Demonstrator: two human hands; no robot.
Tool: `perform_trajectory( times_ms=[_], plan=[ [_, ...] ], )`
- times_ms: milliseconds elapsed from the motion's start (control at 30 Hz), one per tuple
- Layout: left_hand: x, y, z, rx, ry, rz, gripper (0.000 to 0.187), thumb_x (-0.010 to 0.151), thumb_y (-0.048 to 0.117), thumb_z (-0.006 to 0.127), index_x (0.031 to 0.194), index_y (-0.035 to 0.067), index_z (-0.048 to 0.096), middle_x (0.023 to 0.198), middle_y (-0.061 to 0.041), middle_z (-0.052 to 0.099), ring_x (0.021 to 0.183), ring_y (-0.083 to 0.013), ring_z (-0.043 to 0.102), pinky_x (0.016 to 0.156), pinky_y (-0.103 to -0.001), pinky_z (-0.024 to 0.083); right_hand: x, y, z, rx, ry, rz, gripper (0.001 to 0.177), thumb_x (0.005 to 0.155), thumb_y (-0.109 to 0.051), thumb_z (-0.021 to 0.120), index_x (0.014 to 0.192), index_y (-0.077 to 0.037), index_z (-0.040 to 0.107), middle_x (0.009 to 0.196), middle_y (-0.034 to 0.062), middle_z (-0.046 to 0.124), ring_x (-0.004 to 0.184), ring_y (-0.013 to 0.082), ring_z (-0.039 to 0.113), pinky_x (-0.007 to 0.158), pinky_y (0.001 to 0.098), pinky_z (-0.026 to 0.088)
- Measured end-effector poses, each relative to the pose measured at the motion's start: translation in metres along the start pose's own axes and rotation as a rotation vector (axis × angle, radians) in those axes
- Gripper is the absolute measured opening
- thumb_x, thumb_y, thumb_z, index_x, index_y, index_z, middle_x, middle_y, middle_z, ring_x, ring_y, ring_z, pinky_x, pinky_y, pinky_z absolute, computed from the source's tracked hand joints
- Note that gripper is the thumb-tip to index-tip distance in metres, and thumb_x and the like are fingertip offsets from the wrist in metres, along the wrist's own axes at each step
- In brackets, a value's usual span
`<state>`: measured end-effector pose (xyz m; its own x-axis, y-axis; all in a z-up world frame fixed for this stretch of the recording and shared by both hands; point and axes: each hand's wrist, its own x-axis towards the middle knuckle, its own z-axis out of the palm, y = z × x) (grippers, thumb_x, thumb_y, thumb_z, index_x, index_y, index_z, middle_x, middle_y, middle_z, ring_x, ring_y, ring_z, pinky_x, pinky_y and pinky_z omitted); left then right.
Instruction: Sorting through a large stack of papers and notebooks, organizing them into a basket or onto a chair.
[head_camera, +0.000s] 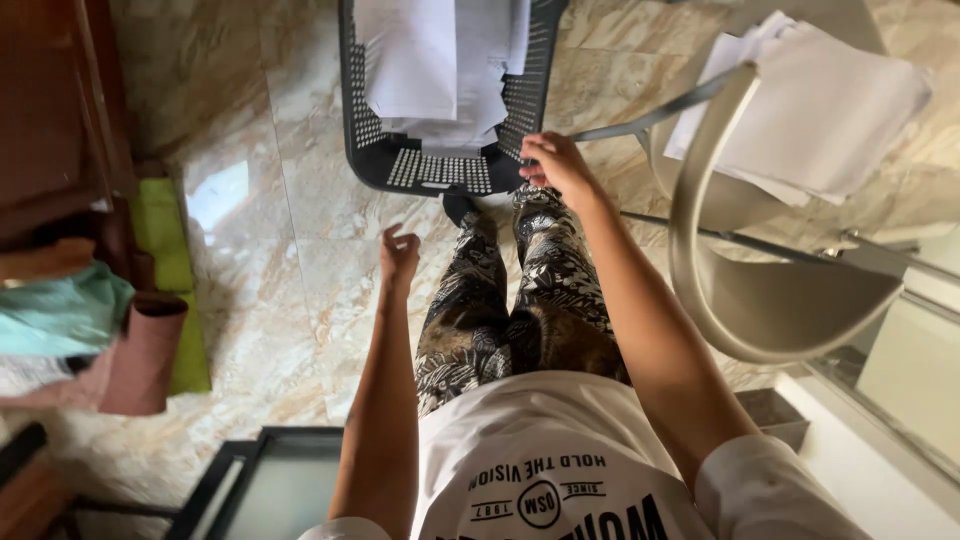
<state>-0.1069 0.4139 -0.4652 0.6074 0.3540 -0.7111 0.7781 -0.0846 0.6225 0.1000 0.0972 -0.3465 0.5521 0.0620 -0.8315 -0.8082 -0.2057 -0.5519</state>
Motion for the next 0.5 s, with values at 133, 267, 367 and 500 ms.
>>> perform_trajectory(
  times_ms=[133,267,367,500],
  plan=[
    [-0.032,0.064,0.030,-0.008,-0.187,0.003,0.051,0.094,0.018,0.069,0.139,0.006,0.050,0.110,-0.010,0.071,0.092,-0.0158,0.070,0.072,-0.031,0.057,-0.076,0.008,-0.028,0.117,-0.012,-0.080,0.037,0.106,-0.024,0.057,0.135,0.000,0.063,0.113,0.0141,0.073,0.086,0.0123,0.072,0.069,0.0203,0.062],
    [-0.059,0.137,0.092,-0.136,-0.386,0.333,0.034,0.099,0.011,0.066,0.131,0.004,0.057,0.104,-0.007,0.070,0.090,-0.0132,0.071,0.074,-0.027,0.057,-0.169,-0.003,-0.077,0.300,-0.115,-0.148,0.035,0.105,-0.026,0.053,0.132,-0.005,0.058,0.114,0.0091,0.069,0.095,0.0139,0.068,0.078,0.0252,0.059],
    [-0.108,0.227,0.143,-0.235,-0.503,0.579,0.024,0.103,0.004,0.065,0.127,0.002,0.059,0.100,-0.006,0.069,0.088,-0.0130,0.069,0.078,-0.025,0.057,-0.208,0.016,-0.130,0.465,-0.135,-0.205,0.036,0.103,-0.028,0.051,0.132,-0.007,0.059,0.113,0.0073,0.069,0.097,0.0151,0.067,0.081,0.0279,0.056],
    [-0.170,0.312,0.228,-0.199,-0.634,0.827,0.020,0.105,0.000,0.064,0.123,0.002,0.060,0.099,-0.005,0.065,0.084,-0.0126,0.064,0.076,-0.026,0.055,-0.214,0.077,-0.210,0.811,0.112,-0.275,0.030,0.106,-0.023,0.058,0.128,-0.003,0.064,0.103,0.0083,0.066,0.085,0.0147,0.060,0.077,0.0285,0.051]
  ],
)
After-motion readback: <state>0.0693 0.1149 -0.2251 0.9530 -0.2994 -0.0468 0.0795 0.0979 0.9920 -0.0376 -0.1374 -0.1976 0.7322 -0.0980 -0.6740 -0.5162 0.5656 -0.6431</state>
